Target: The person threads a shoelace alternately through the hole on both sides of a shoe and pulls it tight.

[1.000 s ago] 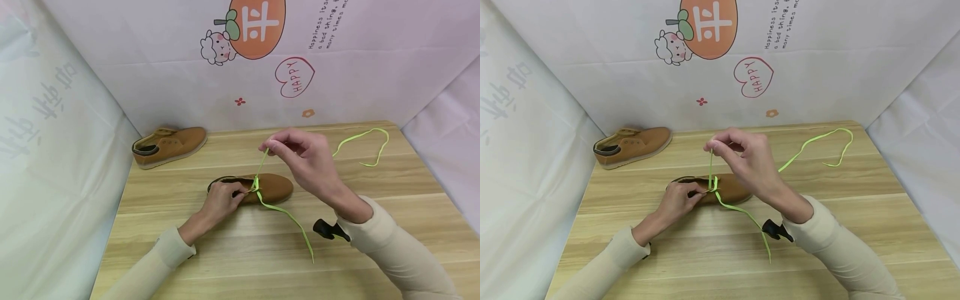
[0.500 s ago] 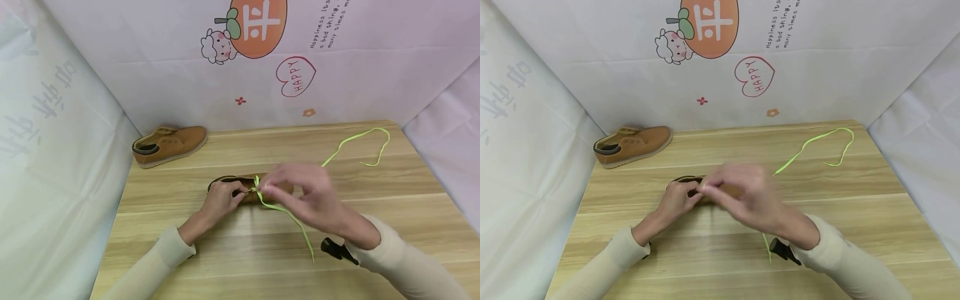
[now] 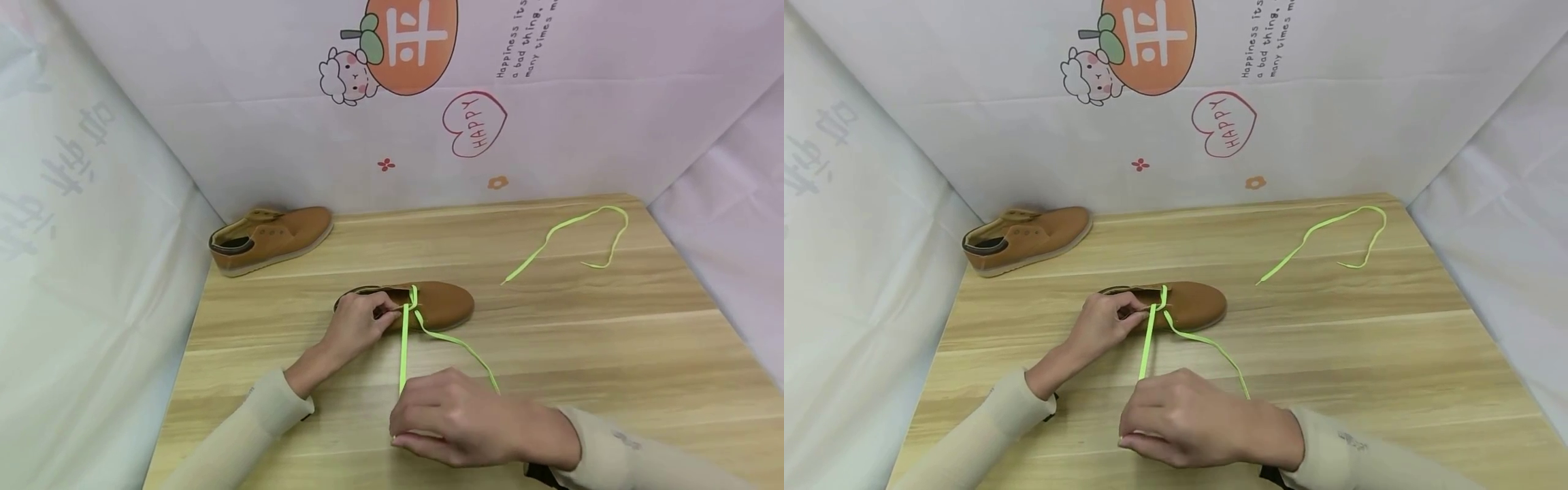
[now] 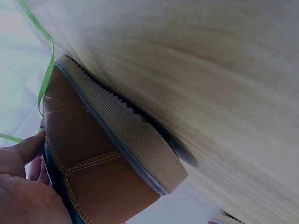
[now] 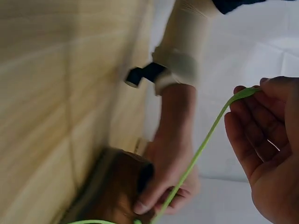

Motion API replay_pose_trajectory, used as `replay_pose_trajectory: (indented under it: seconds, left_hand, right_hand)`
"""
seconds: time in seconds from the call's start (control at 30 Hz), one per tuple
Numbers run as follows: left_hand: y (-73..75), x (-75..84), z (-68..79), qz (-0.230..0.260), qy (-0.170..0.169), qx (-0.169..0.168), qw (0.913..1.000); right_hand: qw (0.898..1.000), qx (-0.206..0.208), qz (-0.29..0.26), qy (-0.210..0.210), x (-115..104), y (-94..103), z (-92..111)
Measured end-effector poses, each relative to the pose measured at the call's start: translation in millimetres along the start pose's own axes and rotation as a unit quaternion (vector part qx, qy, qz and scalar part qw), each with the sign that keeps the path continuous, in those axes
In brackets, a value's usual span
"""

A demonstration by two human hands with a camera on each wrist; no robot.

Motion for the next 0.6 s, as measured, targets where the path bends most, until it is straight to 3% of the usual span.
replay_pose_trajectory:
  seconds: [0.27, 0.47, 0.6]
  left_hand:
    - [2.0, -0.3, 0.0, 0.011, 0.000, -0.003, 0.9999]
    - [4.8, 0.0, -1.0, 0.021, -0.009, 0.001, 0.9997]
    - [6.9, -0.1, -2.0, 0.041, 0.004, 0.002, 0.9991]
  right_hand:
    - [0.995, -0.068, 0.054, -0.053, 2, -31.1, 17]
    - [0.990, -0.091, 0.092, -0.057, 10, -46.5, 28]
    - [0.985, -0.103, 0.132, -0.052, 16, -55.5, 35]
Point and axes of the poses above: each hand's wrist, its own z-axis away from the middle knuckle, its own y-axis out of the back of the hand, x = y × z, the point moved 2 cm from there along -z, towards the middle knuckle, and after that the axes turned 8 degrees about -y, right-handed, at the moved point
